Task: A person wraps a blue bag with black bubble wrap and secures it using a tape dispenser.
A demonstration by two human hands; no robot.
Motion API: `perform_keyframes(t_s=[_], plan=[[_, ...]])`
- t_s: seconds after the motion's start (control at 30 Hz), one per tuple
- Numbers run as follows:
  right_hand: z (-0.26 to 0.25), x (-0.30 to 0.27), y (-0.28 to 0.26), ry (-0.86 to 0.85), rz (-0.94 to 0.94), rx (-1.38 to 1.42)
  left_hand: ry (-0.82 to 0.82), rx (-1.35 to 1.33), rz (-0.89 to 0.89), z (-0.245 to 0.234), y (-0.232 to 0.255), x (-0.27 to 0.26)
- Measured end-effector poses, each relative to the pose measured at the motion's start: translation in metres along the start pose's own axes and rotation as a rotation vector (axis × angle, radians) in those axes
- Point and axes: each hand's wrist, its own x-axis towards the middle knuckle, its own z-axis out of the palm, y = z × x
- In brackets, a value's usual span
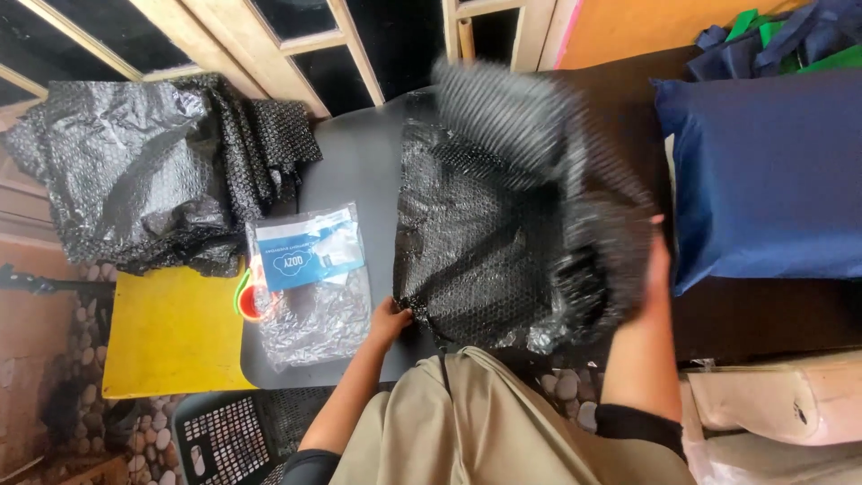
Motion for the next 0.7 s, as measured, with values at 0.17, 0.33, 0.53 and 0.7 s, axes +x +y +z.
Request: perform_keyframes(t_s=[0.17,0.33,0.53,0.7], plan=[[0.11,-0.033,-0.084,0.198,-0.012,-0.181,-0.034,0.254,0.056,0.016,0.02,-0.021],[0.228,-0.089,-0.168,0.387,-0.024,-0.361,-0.042,0.769,0.165,0.027,-0.04,0.038],[0.327,-0.078,-0.194,0.575,-0.03,-0.526,-0.588,0.57,0.088,0.095,0.079,-0.067],[0.261,-0.185,-0.23,-1.025,-0.892,-0.355,-0.633,0.705,0.095,0.062,-0.005,-0.026]])
